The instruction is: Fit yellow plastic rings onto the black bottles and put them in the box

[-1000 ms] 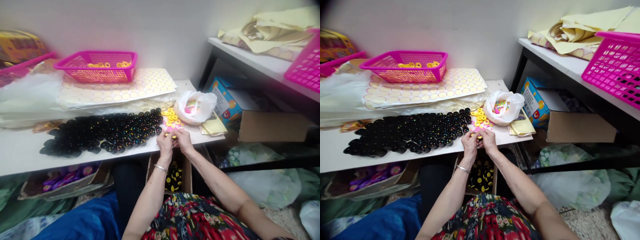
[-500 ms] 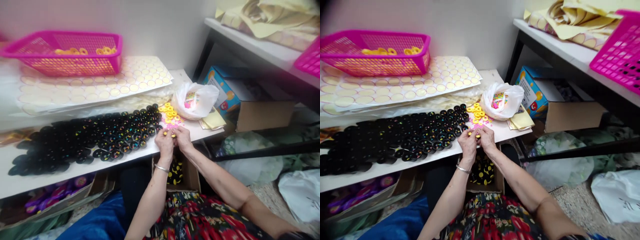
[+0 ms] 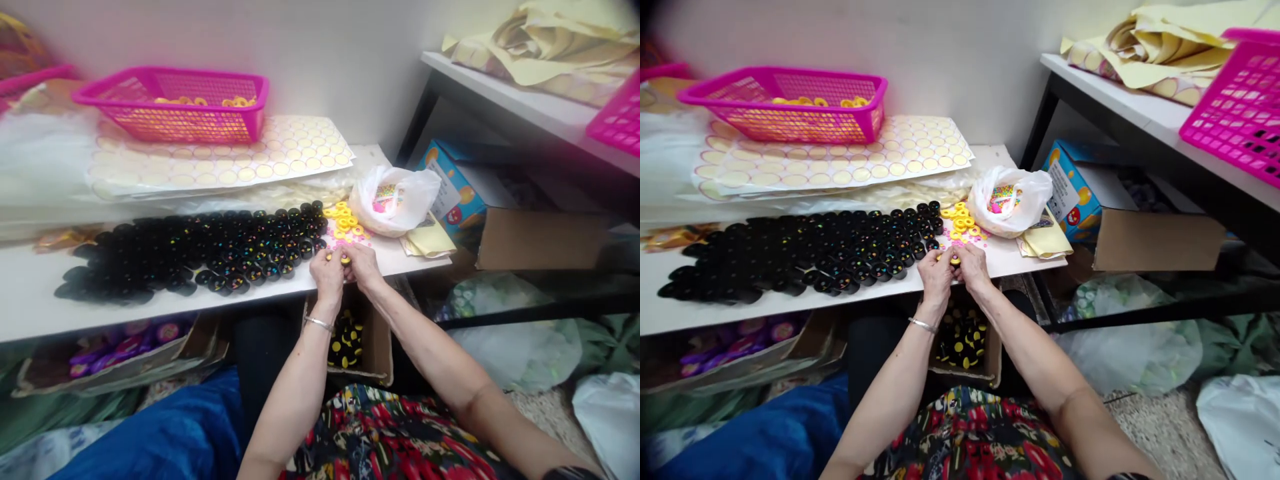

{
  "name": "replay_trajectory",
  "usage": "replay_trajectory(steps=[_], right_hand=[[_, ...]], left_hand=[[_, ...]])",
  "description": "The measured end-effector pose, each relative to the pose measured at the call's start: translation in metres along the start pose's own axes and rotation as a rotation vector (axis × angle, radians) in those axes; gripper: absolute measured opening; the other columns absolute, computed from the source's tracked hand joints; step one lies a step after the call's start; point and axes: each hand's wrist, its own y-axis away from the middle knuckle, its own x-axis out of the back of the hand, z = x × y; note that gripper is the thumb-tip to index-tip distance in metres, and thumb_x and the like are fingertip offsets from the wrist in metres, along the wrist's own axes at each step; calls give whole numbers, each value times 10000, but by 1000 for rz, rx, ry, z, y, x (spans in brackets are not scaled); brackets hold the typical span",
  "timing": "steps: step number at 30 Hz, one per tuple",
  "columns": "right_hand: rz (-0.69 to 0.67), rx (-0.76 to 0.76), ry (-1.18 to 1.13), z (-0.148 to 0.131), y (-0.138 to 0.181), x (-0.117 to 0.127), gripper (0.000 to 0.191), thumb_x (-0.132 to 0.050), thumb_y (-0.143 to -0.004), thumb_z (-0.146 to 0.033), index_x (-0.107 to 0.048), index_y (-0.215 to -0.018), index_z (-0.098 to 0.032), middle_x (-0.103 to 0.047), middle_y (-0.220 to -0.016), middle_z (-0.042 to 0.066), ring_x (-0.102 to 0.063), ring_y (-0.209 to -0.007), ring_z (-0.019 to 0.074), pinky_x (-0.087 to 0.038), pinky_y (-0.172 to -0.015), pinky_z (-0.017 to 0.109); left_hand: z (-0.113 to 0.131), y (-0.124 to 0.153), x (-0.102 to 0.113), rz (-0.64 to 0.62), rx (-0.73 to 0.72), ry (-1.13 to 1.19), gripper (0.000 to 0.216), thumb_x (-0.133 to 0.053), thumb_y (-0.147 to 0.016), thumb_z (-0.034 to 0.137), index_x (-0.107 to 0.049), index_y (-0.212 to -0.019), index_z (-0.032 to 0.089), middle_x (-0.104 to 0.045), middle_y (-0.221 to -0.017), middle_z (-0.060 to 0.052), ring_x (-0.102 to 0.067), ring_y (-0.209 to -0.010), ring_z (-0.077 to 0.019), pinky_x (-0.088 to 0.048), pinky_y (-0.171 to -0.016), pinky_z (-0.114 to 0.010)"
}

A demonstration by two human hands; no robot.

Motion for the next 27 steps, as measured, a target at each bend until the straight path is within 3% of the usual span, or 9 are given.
replay_trajectory(steps=[5, 10, 13, 17, 22, 24, 27], right_hand=[[4, -6, 27, 3, -4, 1, 205, -562, -677, -337, -426, -601, -203, -415, -329, -77, -428, -284, 101, -290, -265, 186], [-1, 38, 50, 0, -1, 0, 253, -565, -684, -370, -401, -571, -214, -383, -327, -86, -424, -292, 103, -278, -277, 196], [-49, 42, 2, -2, 1, 1, 262, -552, -702, -414, -411, -607, -215, -389, -331, -89, -397, -283, 98, -256, -282, 197], [-9, 117, -189, 1, 17, 3, 274, -562, -707, -443, -434, -662, -205, -449, -417, -78, -412, -340, 86, -306, -325, 197], [29, 134, -303, 7, 53, 9, 281, -631, -673, -417, -472, -702, -187, -540, -619, -44, -501, -509, 80, -435, -468, 200], [-2, 103, -238, 6, 62, 17, 288, -618, -694, -442, -495, -716, -182, -547, -610, -35, -473, -467, 74, -397, -417, 191], [-62, 33, -100, 2, 63, 32, 348, -580, -728, -501, -516, -661, -165, -501, -503, -34, -385, -378, 58, -277, -329, 177]], left_hand=[[-7, -3, 1, 41, -14, -41, 197, -675, -621, 303, -570, -574, 143, -488, -493, 51, -434, -482, -66, -329, -450, -171], [4, 1, 2, 4, -18, -56, 222, -680, -624, 325, -564, -591, 139, -472, -492, 53, -431, -479, -64, -342, -446, -164], [12, 8, 5, -68, -10, 49, 285, -653, -665, 368, -593, -813, 132, -514, -564, 45, -445, -470, -58, -369, -454, -167], [13, 24, 19, -213, -38, 205, 466, -653, -674, 308, -516, -1094, 162, -599, -788, -2, -520, -564, -69, -440, -550, -197], [11, 44, 38, -296, -198, -111, 257, -678, -614, 199, -666, -870, 175, -616, -857, -24, -544, -793, -139, -444, -740, -256], [14, 50, 44, -310, -253, -221, 224, -710, -607, 227, -684, -826, 190, -617, -861, -28, -527, -867, -166, -424, -807, -283], [20, 55, 52, -447, -290, -257, 262, -743, -606, 287, -695, -848, 198, -614, -852, -40, -510, -925, -192, -398, -887, -325]])
